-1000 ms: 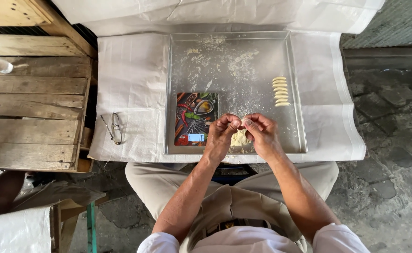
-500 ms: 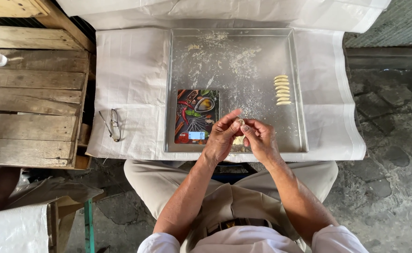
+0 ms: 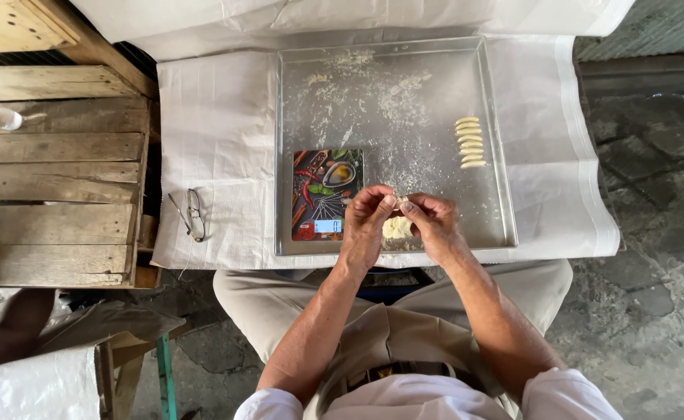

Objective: Shaping small pieces of dough into crescent-shaped pastries and arranging them in rows on a metal tray.

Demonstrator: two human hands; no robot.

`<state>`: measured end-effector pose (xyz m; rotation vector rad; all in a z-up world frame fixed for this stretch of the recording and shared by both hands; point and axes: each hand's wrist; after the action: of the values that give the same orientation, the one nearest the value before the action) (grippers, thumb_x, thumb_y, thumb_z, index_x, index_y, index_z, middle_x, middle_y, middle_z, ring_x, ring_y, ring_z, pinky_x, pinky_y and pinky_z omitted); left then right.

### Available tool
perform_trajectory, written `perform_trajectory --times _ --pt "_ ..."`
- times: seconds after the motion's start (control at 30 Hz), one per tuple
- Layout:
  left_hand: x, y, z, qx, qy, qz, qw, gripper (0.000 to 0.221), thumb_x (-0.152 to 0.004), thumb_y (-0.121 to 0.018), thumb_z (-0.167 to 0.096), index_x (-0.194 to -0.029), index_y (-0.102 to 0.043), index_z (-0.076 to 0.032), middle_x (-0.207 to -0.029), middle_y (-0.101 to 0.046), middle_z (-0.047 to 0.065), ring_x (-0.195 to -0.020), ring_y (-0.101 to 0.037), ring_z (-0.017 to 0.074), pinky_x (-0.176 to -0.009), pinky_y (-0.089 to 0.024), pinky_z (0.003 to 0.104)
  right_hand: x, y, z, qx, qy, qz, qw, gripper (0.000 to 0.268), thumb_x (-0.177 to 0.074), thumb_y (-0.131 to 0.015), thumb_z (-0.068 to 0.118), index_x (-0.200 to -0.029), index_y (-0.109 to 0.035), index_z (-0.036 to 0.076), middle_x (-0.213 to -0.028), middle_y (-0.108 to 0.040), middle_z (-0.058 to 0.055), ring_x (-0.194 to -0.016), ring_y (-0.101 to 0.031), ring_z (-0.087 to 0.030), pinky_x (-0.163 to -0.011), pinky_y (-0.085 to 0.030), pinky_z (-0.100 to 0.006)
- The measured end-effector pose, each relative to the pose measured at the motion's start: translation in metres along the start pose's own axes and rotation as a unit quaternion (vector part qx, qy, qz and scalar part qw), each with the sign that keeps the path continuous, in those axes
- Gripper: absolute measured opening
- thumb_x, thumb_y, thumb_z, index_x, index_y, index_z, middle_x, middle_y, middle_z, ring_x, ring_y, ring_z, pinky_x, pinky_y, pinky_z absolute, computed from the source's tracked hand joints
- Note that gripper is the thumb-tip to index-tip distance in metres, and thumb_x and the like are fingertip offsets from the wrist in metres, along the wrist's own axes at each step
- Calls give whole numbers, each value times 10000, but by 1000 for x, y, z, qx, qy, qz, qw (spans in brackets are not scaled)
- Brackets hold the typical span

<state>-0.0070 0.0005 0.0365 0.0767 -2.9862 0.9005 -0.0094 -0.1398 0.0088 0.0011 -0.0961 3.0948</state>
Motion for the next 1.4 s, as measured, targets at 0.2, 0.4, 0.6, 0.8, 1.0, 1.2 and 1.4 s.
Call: perform_trajectory --times 0.2,0.4,0.6,0.8,1.0,1.2,1.4 --pt "4 -2 -4 -72 -15 31 997 222 -1064 -631 -162 -999 -726 27 -811 -682 92 -797 -645 120 -763 -606 328 1 0 21 39 13 22 999 319 -872 -856 101 -1117 -678 1 -744 -664 -134 -539 -574 -143 -457 -480 -258" --pt "11 -7 -22 22 4 90 996 151 -981 -676 11 -1104 -699 95 -960 -680 103 -849 -678 141 -802 -617 307 8 16 8 -13 10 39 999 347 -895 -806 62 -1227 -724 5 -781 -715 -152 -568 -580 -99 -438 -458 -196" --pt "15 -6 -18 12 -24 77 997 177 -951 -718 7 -1092 -704 114 -952 -691 117 -840 -674 133 -779 -612 275 11 5 -6 -115 -22 28 993 363 -907 -802 98 -1241 -720 -16 -847 -731 -152 -644 -642 -110 -441 -452 -165" --pt "6 11 -8 -103 -72 94 988 170 -979 -712 -23 -1093 -728 102 -956 -694 152 -888 -630 146 -768 -575 302 4 9 31 35 57 41 997 345 -924 -789 59 -1261 -735 6 -908 -720 -162 -759 -664 -154 -538 -545 -247" --pt "14 9 -7 -112 -80 75 988 291 -898 -812 -36 -1129 -723 117 -936 -667 151 -887 -619 150 -799 -587 316 3 14 28 53 32 42 997 245 -917 -807 74 -1130 -748 -32 -886 -705 -173 -722 -671 -169 -556 -584 -256" --pt "17 9 -6 -203 -91 59 973 129 -977 -731 -63 -1031 -752 52 -857 -689 149 -825 -655 176 -750 -572 325 0 13 22 66 22 67 995 125 -972 -752 96 -1019 -740 -19 -755 -666 -142 -611 -641 -152 -525 -554 -263" --pt "19 12 0 -121 -24 50 991 119 -975 -739 -79 -992 -756 38 -842 -693 106 -828 -609 131 -769 -570 304 3 12 -16 -105 -91 7 990 71 -978 -709 90 -1023 -691 38 -798 -659 -91 -645 -682 -146 -552 -601 -206"
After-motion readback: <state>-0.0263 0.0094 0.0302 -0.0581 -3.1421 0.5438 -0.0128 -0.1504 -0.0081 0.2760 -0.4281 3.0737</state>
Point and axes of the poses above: each hand's wrist, its own x-axis away from the middle knuckle, its own y-axis out of the back of the hand, z = x × y
